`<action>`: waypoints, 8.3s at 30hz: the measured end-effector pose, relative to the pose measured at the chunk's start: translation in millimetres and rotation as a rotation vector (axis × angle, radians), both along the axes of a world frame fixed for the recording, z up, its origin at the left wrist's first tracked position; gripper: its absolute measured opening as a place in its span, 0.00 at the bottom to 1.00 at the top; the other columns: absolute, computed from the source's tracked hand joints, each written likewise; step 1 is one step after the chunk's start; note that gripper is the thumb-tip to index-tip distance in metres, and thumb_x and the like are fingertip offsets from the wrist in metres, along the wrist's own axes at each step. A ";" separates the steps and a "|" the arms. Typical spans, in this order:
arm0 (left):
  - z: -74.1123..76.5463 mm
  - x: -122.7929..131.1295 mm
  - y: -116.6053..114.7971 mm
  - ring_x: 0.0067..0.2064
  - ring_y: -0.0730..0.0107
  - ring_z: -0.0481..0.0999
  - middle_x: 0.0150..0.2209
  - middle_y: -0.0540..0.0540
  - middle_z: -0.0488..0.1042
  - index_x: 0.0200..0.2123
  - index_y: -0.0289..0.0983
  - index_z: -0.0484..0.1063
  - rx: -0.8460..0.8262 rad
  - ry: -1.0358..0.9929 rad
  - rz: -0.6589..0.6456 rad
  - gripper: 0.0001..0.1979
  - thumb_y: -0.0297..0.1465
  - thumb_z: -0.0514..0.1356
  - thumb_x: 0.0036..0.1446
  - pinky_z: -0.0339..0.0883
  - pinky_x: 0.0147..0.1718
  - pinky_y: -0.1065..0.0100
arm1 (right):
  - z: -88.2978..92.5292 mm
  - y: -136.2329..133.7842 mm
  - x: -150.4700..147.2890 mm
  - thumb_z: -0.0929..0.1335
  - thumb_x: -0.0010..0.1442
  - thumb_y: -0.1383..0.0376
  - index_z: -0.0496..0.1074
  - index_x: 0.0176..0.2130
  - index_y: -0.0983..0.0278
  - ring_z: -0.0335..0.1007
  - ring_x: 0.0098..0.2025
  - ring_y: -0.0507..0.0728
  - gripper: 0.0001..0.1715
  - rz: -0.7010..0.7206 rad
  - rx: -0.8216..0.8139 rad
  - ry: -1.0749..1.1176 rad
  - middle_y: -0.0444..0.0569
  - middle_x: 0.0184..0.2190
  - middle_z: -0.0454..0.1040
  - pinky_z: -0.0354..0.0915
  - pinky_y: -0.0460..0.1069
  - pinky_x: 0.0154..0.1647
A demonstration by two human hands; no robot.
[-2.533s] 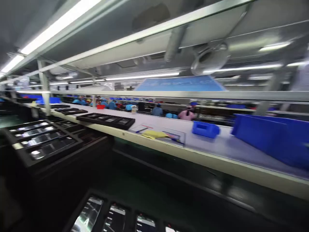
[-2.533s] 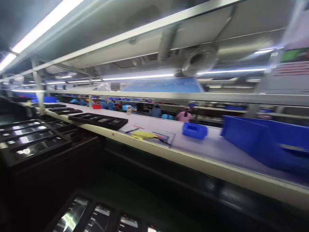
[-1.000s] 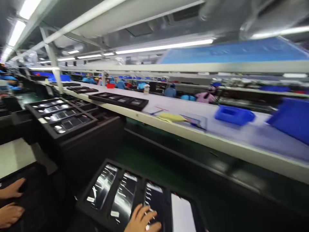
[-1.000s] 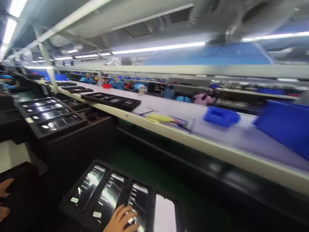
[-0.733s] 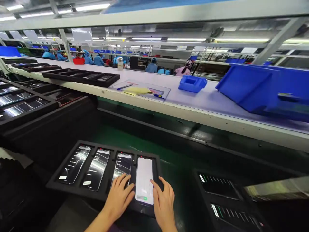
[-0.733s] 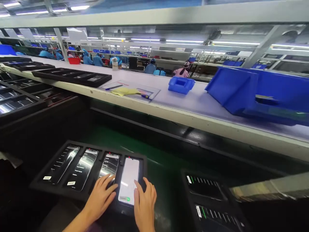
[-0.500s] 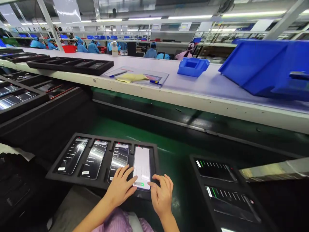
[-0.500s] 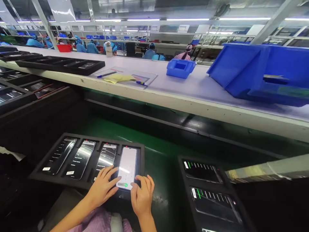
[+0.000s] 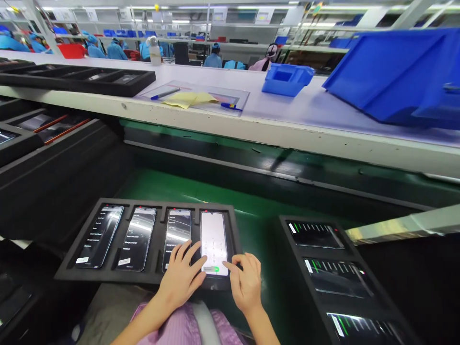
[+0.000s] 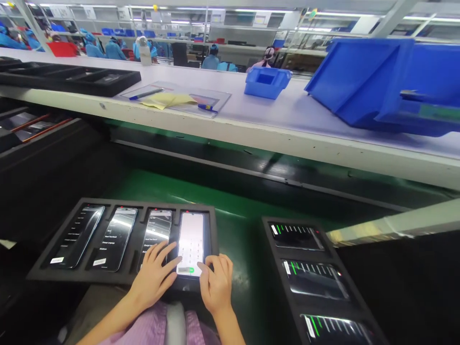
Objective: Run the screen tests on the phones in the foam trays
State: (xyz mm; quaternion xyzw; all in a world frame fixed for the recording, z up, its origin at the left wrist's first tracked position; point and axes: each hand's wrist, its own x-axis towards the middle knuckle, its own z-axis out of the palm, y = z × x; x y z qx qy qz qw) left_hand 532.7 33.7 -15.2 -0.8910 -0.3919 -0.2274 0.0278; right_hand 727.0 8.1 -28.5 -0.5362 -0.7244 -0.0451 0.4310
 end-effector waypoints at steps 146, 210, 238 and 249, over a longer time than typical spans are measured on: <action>-16.1 -154.7 -48.0 0.67 0.59 0.41 0.67 0.43 0.44 0.62 0.39 0.47 -0.799 -1.191 0.710 0.41 0.26 0.58 0.44 0.35 0.64 0.57 | 13.6 35.5 -98.7 0.54 0.65 0.65 0.75 0.40 0.61 0.64 0.39 0.54 0.22 0.397 -0.318 -0.389 0.48 0.33 0.68 0.46 0.61 0.57; -6.1 -142.5 -40.8 0.57 0.51 0.65 0.65 0.40 0.49 0.49 0.41 0.71 -0.607 -0.604 0.979 0.24 0.41 0.41 0.61 0.62 0.52 0.50 | 9.7 65.3 -101.6 0.52 0.66 0.60 0.71 0.47 0.59 0.63 0.49 0.59 0.24 0.195 -0.296 -0.462 0.54 0.41 0.67 0.53 0.64 0.55; -30.3 -154.3 -50.4 0.57 0.47 0.62 0.58 0.37 0.59 0.56 0.39 0.56 -0.621 -1.105 1.017 0.35 0.52 0.54 0.49 0.54 0.57 0.44 | 8.9 73.6 29.2 0.47 0.65 0.55 0.74 0.45 0.62 0.57 0.52 0.64 0.34 -0.331 -0.327 -0.342 0.58 0.50 0.61 0.56 0.65 0.52; -13.8 -149.7 -52.0 0.55 0.53 0.66 0.62 0.44 0.54 0.50 0.43 0.69 -0.517 -0.551 0.952 0.22 0.45 0.46 0.58 0.59 0.55 0.48 | 6.6 53.0 9.5 0.51 0.65 0.59 0.73 0.46 0.58 0.57 0.52 0.62 0.26 -0.175 -0.324 -0.372 0.55 0.50 0.62 0.53 0.65 0.54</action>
